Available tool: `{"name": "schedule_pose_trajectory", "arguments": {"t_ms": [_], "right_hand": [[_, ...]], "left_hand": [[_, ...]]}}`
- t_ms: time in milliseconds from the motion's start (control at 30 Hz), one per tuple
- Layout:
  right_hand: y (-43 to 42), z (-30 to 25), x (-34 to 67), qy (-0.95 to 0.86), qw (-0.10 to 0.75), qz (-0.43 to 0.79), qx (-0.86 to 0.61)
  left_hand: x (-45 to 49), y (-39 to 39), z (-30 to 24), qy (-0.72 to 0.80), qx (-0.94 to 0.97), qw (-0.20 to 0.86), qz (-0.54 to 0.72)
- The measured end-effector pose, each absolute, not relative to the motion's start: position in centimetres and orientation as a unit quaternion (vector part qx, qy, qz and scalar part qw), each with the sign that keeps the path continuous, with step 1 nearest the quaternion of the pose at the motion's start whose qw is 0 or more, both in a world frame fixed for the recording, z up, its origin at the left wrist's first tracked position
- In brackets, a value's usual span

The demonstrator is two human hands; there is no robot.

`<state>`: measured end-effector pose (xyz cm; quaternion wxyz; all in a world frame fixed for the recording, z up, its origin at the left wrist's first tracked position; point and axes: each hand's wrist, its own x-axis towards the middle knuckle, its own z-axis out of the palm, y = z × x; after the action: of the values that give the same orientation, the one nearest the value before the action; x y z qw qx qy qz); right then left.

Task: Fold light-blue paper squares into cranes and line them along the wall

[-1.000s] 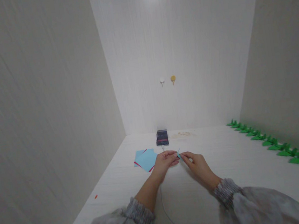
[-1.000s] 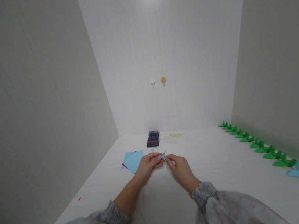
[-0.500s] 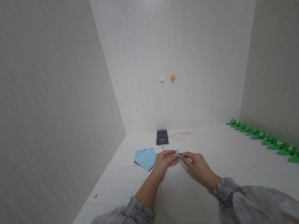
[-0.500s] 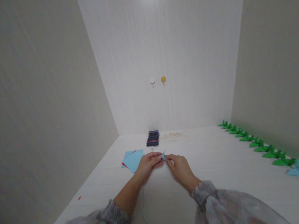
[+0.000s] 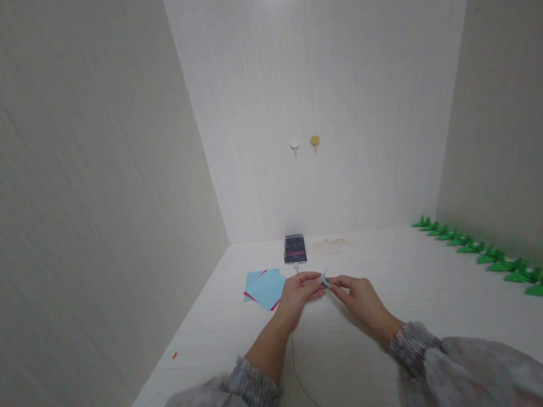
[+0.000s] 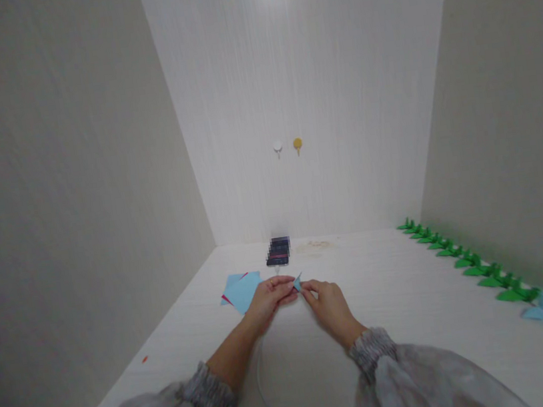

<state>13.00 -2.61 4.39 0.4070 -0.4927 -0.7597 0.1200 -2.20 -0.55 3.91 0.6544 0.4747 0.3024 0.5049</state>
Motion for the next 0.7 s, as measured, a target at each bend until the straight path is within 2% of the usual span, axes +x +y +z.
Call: {"name": "schedule_pose_trajectory", "arguments": {"t_ms": [700], "right_hand": [[-2.42,4.25,13.06,-0.753,0.433,0.147,-0.473]], "left_hand": [[-2.21,-0.83,4.28,0.299,0.47,0.655,0.511]]}}
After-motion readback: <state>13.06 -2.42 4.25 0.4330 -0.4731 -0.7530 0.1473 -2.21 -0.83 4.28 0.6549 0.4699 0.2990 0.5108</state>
